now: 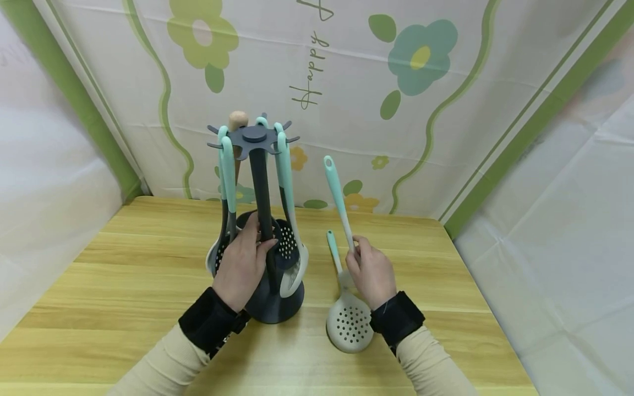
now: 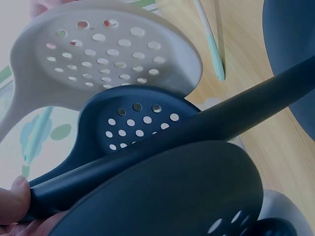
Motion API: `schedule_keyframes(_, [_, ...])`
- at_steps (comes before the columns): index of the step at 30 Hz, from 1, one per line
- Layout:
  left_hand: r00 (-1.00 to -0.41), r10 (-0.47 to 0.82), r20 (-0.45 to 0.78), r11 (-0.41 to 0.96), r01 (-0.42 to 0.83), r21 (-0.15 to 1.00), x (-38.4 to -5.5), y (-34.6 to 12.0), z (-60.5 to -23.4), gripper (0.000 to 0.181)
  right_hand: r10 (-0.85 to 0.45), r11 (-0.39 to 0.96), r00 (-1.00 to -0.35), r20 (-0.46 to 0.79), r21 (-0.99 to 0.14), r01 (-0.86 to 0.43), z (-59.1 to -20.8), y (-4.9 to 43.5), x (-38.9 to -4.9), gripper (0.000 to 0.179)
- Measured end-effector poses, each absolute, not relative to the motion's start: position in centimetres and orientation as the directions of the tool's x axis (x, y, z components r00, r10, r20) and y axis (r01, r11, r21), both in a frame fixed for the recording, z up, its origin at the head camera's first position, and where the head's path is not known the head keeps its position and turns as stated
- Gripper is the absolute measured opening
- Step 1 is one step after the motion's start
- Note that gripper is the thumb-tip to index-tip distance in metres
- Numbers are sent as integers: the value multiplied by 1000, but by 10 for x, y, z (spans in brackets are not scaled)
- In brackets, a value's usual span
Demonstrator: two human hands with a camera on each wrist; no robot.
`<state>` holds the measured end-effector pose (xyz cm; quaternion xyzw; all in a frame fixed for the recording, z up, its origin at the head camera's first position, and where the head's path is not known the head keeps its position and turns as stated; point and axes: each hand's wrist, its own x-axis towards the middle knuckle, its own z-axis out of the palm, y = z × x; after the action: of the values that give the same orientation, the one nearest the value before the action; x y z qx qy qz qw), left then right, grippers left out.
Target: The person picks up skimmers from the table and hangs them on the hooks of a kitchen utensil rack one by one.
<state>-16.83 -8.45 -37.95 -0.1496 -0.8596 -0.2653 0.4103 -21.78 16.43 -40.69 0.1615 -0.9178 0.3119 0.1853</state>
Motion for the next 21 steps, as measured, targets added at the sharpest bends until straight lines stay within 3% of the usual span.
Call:
schedule_keyframes(8, [-627, 8, 779, 813, 458, 360, -168, -83, -378, 51, -169, 681, -885, 434, -597, -423, -395, 156, -207, 39])
schedule_keyframes(21, [-634, -5, 773, 790, 471, 392, -170, -79, -375, 49, -209, 528, -813, 543, -637, -561, -376, 145, -186, 30])
